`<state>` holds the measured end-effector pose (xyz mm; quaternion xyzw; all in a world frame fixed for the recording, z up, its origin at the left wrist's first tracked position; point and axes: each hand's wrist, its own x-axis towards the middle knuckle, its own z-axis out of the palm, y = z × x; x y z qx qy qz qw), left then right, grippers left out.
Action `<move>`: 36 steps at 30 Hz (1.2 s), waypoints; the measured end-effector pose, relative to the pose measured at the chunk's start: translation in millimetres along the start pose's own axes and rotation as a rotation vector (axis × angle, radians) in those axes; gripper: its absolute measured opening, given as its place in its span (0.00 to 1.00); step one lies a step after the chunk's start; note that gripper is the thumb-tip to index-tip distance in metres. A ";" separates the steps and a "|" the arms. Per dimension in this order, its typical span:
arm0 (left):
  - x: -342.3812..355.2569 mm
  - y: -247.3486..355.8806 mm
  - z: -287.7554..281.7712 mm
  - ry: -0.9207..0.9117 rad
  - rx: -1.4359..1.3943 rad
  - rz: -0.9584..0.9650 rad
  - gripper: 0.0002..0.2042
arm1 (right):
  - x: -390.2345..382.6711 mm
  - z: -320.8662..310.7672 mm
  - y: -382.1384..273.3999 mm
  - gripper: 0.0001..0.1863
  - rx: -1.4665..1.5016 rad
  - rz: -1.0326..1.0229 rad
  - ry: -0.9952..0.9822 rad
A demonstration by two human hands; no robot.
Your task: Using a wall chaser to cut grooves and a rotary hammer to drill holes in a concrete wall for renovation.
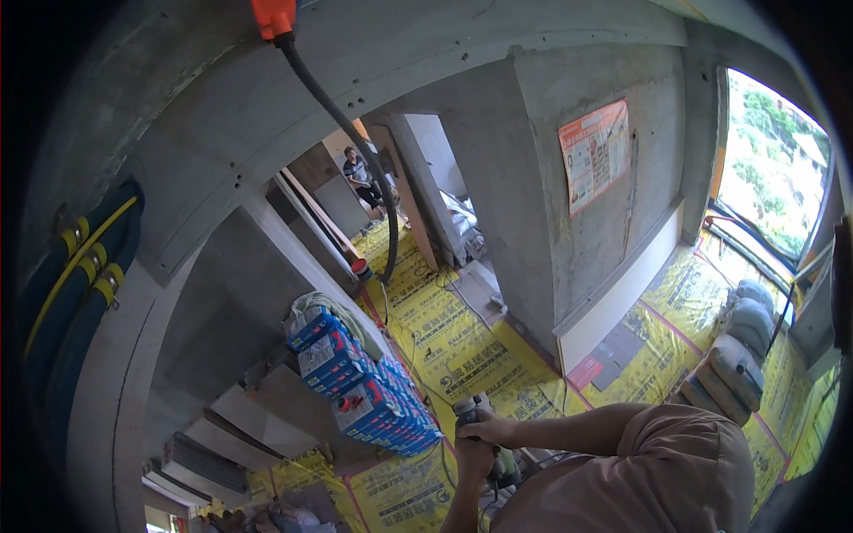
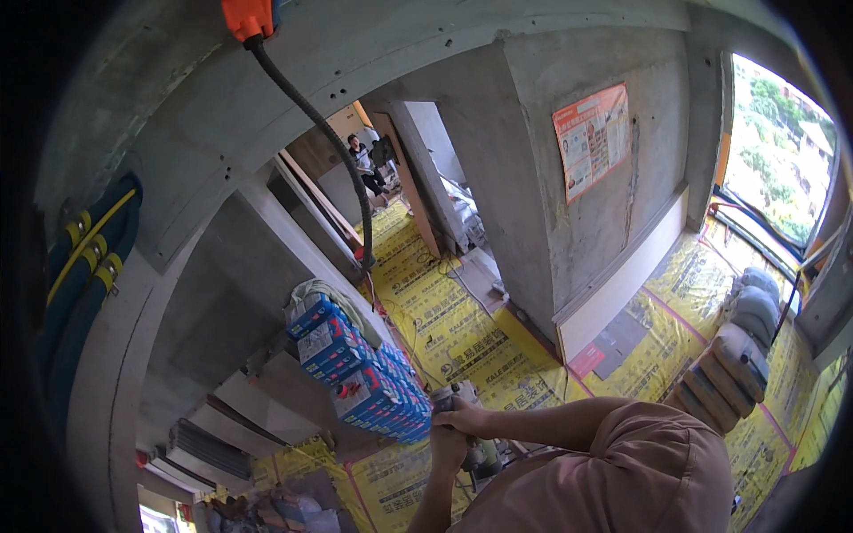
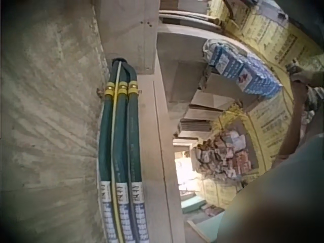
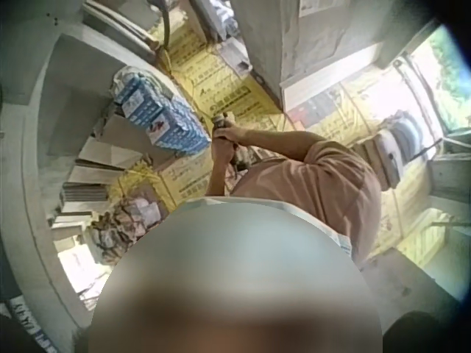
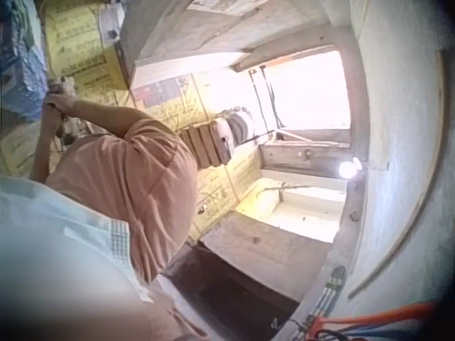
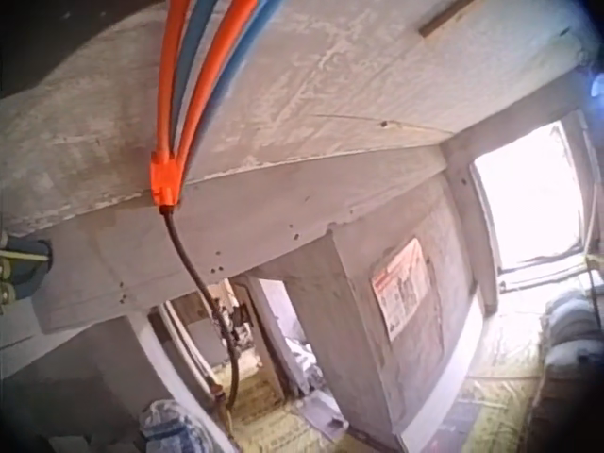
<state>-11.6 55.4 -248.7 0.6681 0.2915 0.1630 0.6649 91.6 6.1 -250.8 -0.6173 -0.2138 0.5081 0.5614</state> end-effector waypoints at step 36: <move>-57.1 -40.7 -31.8 0.119 -0.212 0.150 0.28 | -9.8 6.0 -18.4 0.15 0.197 0.082 -0.039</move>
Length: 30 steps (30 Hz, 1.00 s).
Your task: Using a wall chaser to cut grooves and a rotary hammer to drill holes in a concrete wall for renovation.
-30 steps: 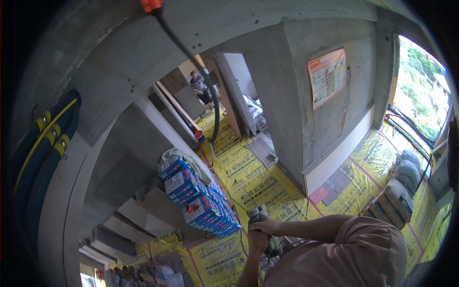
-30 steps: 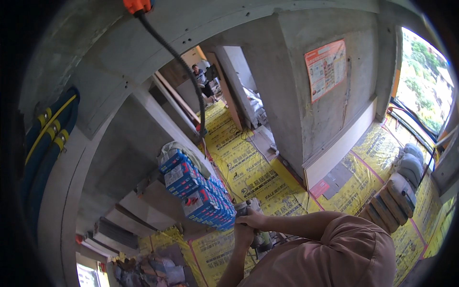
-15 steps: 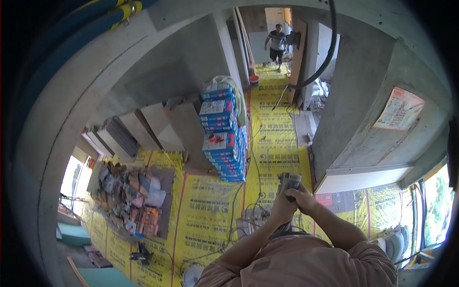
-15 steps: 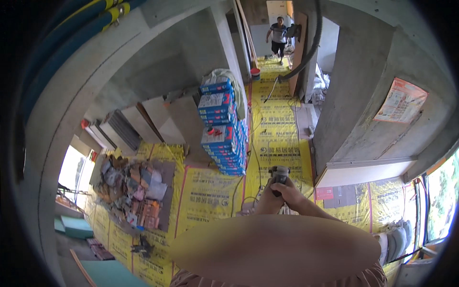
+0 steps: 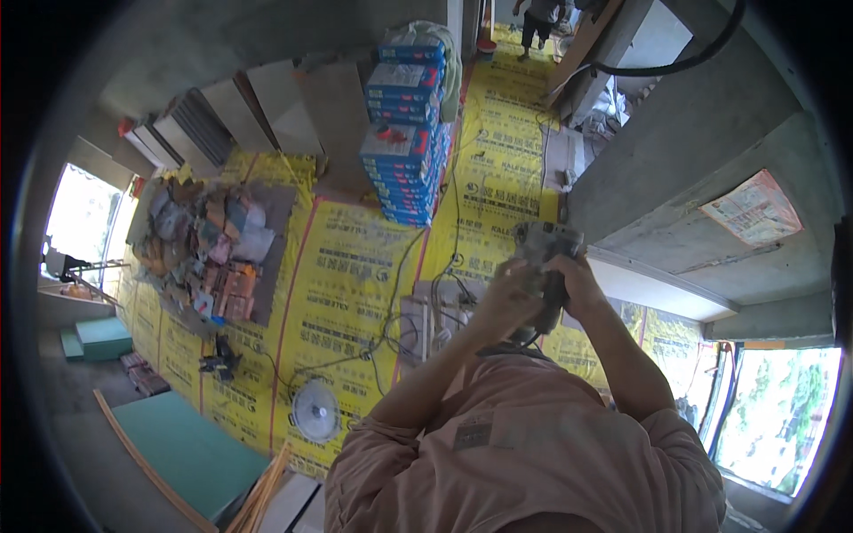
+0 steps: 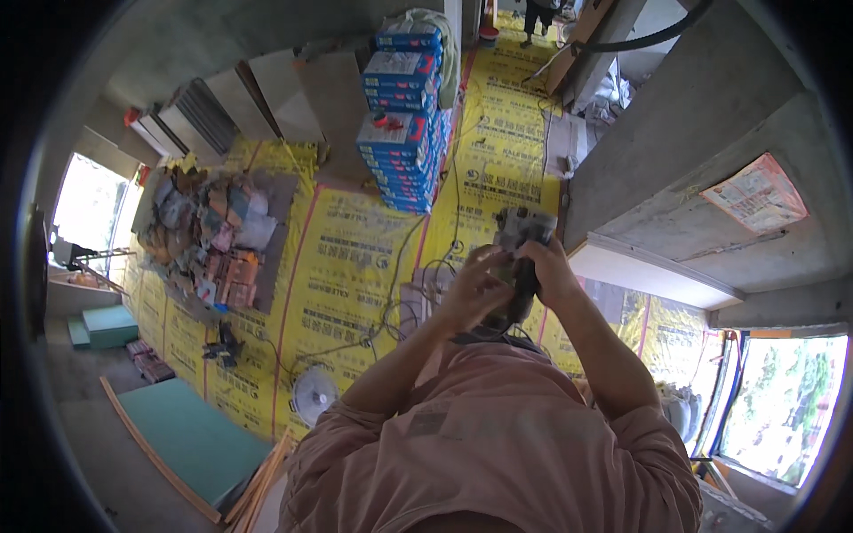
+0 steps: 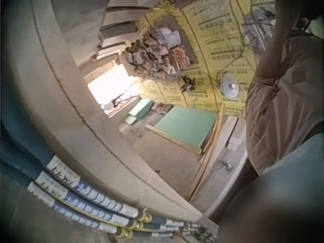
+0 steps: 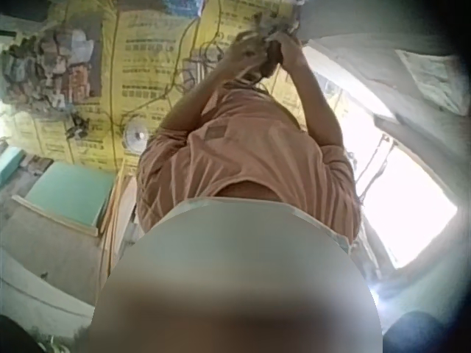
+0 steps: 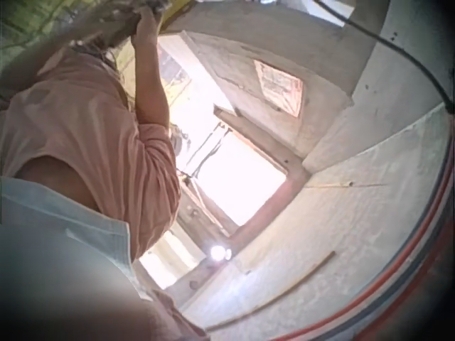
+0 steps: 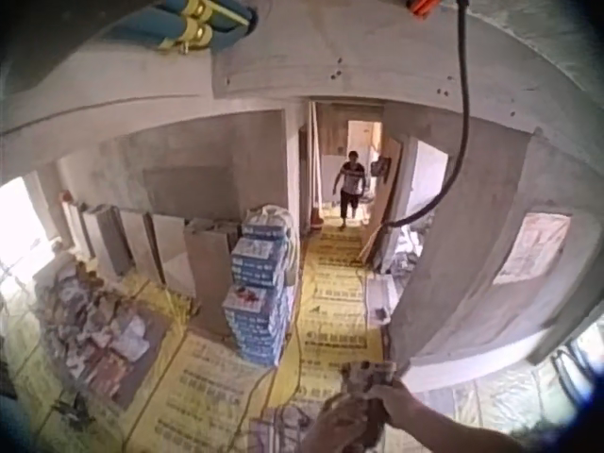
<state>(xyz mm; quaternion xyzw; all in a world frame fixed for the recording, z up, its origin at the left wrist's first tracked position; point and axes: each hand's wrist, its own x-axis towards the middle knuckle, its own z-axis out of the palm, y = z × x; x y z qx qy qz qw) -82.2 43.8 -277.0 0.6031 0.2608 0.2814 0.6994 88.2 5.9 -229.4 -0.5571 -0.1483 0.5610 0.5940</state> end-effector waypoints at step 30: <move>25.7 109.0 -126.2 0.363 0.469 -0.098 0.09 | 64.2 -64.0 -2.0 0.22 0.112 -0.146 -0.455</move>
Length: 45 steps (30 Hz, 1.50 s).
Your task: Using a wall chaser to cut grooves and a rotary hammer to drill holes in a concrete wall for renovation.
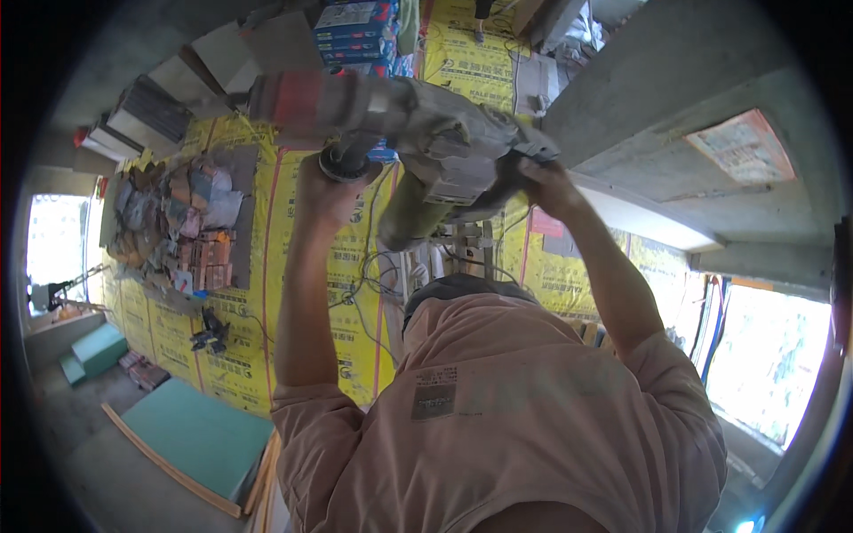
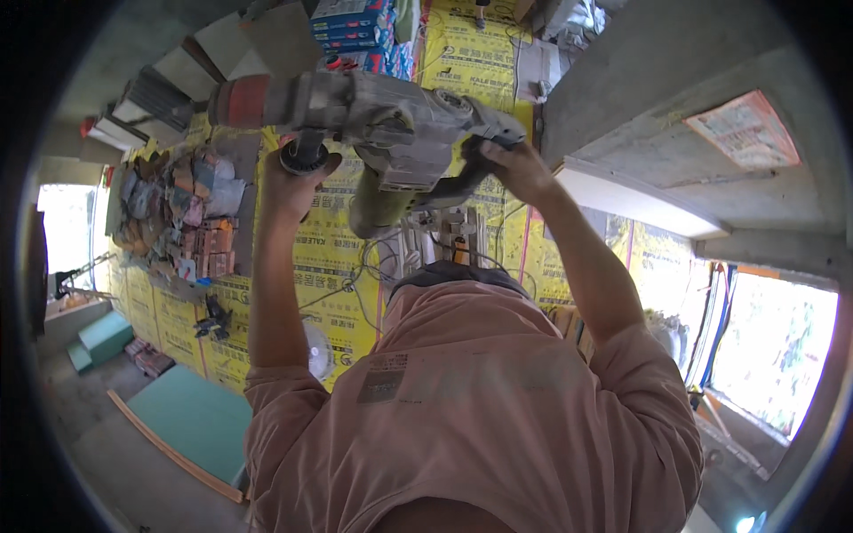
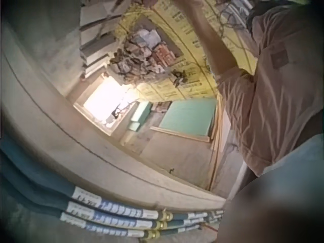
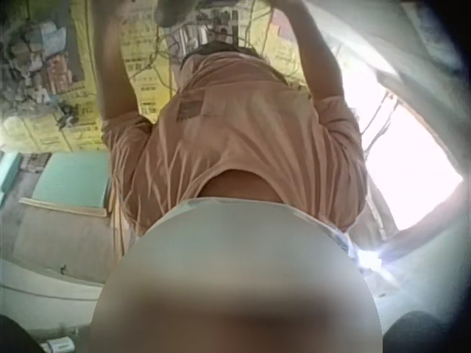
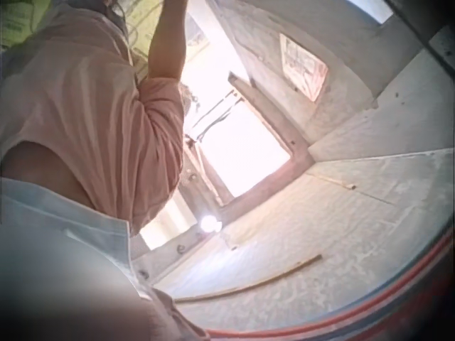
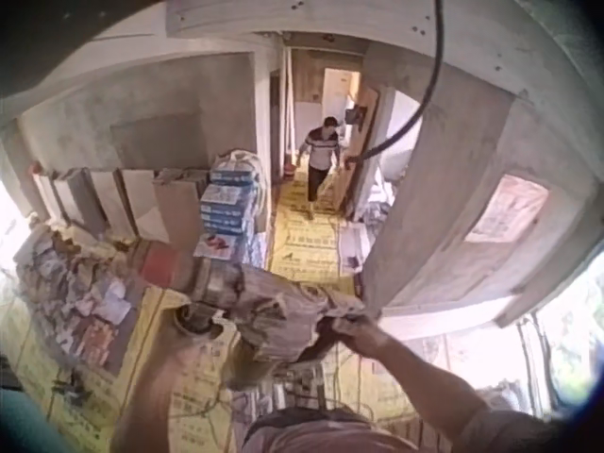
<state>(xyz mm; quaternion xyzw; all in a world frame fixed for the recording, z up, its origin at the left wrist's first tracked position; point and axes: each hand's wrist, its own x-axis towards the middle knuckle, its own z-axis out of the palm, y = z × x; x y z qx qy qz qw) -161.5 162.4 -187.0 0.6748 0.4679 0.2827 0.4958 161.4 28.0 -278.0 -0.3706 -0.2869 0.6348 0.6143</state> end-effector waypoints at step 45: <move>-41.2 22.5 167.7 -0.330 1.178 0.184 0.10 | -87.8 -6.2 117.3 0.21 -0.512 0.100 0.628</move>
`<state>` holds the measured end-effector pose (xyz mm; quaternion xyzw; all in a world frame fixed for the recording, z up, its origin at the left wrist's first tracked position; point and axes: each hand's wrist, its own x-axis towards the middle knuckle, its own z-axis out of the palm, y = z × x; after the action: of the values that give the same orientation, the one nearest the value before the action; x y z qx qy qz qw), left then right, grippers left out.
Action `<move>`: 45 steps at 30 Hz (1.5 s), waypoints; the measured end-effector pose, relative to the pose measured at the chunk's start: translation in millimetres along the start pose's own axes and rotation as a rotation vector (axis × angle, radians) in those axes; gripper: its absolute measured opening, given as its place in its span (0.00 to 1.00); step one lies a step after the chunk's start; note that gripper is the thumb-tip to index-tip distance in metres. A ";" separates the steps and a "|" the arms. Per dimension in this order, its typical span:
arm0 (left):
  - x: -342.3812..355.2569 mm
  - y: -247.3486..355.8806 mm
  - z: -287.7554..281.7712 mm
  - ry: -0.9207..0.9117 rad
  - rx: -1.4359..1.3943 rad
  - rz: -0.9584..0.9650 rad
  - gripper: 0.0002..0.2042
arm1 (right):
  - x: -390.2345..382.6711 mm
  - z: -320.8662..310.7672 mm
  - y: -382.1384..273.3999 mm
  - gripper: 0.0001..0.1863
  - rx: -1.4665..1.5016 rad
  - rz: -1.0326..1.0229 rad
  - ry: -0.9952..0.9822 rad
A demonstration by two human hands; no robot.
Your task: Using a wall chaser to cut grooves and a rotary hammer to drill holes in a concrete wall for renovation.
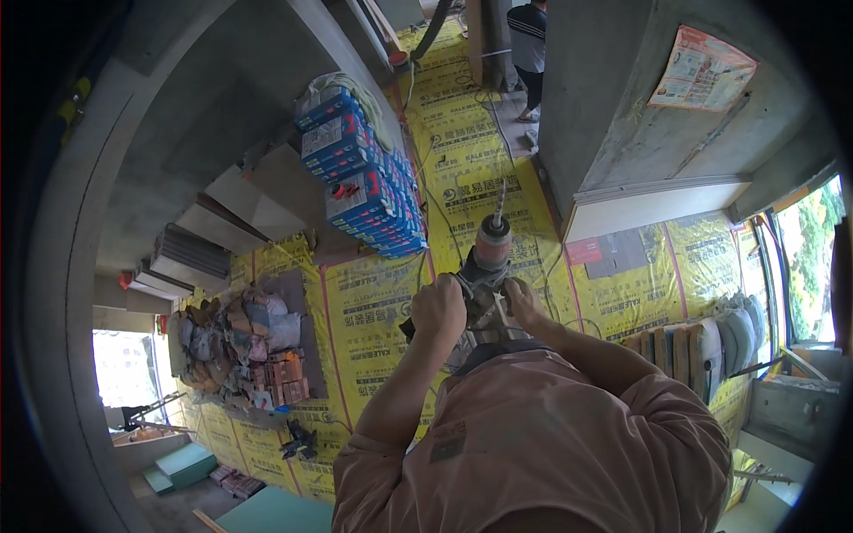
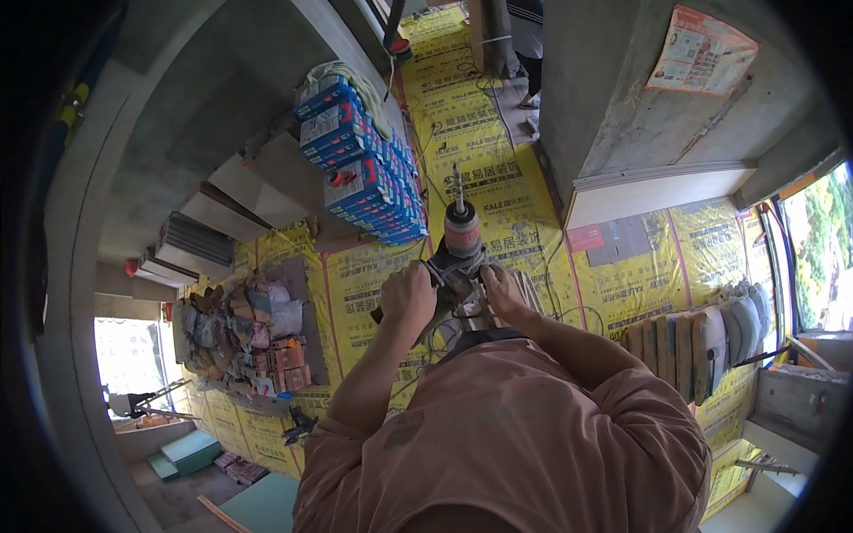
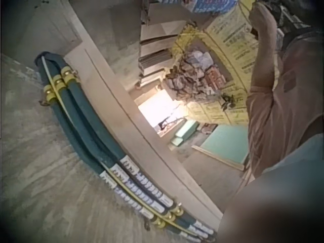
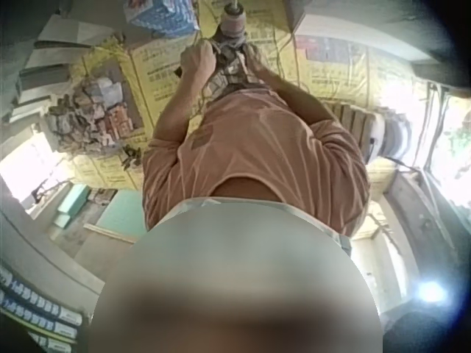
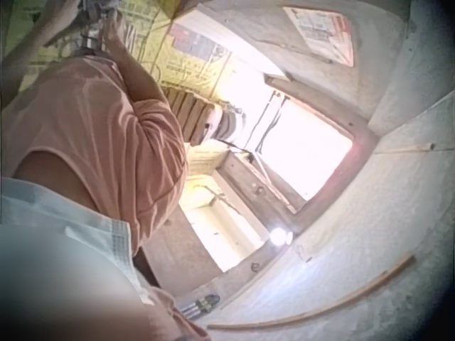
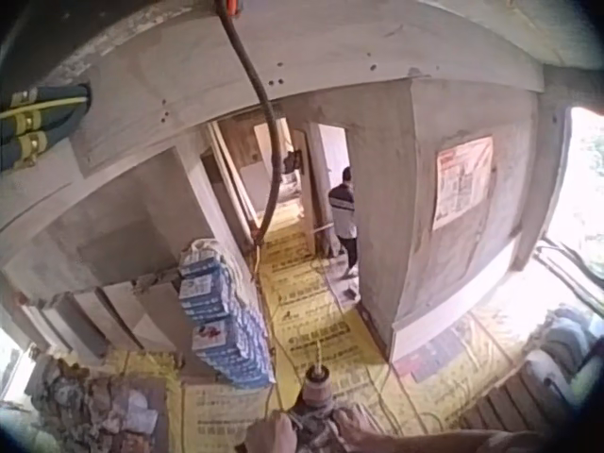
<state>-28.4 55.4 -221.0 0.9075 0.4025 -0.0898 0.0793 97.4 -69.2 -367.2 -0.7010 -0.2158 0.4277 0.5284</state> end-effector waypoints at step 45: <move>44.5 -5.5 -26.8 -0.072 -0.129 0.004 0.07 | 99.4 -53.7 -32.4 0.19 -1.090 -1.323 -0.049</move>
<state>-0.4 96.7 -205.5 0.8976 0.4023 -0.0962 0.1521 200.4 -12.8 -370.1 -0.5776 -0.7670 -0.1169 0.2539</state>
